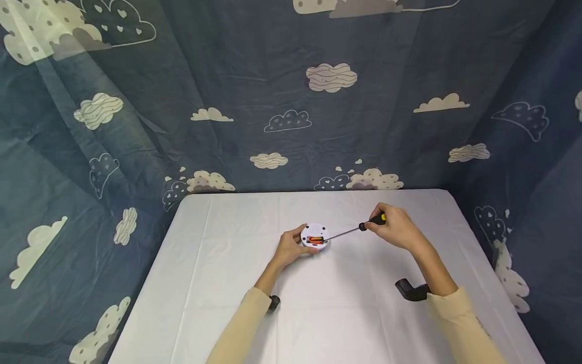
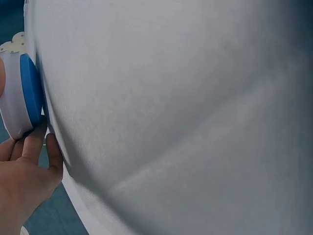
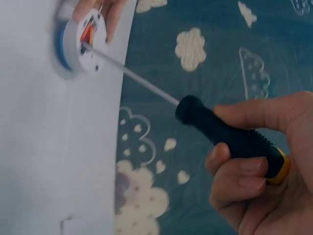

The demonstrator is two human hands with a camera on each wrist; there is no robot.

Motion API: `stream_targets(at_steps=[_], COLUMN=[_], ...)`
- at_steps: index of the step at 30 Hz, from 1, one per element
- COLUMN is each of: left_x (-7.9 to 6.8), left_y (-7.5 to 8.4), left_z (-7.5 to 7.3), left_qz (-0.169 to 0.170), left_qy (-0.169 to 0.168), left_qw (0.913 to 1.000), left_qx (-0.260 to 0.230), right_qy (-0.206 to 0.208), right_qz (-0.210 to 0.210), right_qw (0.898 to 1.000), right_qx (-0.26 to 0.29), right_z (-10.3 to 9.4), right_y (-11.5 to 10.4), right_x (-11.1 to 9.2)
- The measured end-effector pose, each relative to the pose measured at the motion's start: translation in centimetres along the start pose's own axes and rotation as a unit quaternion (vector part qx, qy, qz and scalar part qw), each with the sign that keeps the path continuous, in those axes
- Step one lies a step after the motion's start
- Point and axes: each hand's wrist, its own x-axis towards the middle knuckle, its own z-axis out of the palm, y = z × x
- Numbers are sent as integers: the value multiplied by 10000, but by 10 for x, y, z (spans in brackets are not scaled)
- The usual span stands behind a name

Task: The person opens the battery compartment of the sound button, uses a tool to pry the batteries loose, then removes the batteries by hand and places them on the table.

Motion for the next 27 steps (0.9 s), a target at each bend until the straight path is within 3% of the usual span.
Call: stream_targets(at_steps=[8, 15, 21, 27], left_x=[1, -1, -2, -2], left_y=[2, -4, -5, 0], left_z=[-2, 1, 6, 2], left_qz=[-1, 7, 5, 6], left_qy=[-194, -198, -286, -179], left_qw=[9998, 9998, 9994, 9998], left_qx=[-50, 30, 173, 120], right_qy=[-342, -592, -571, -164], right_qz=[618, 1051, 1003, 871], right_qw=[9952, 9824, 9773, 9877], right_qx=[670, 1424, 1779, 1290], right_z=[3, 20, 42, 32], right_y=[42, 66, 68, 57], right_x=[-1, -9, -13, -13])
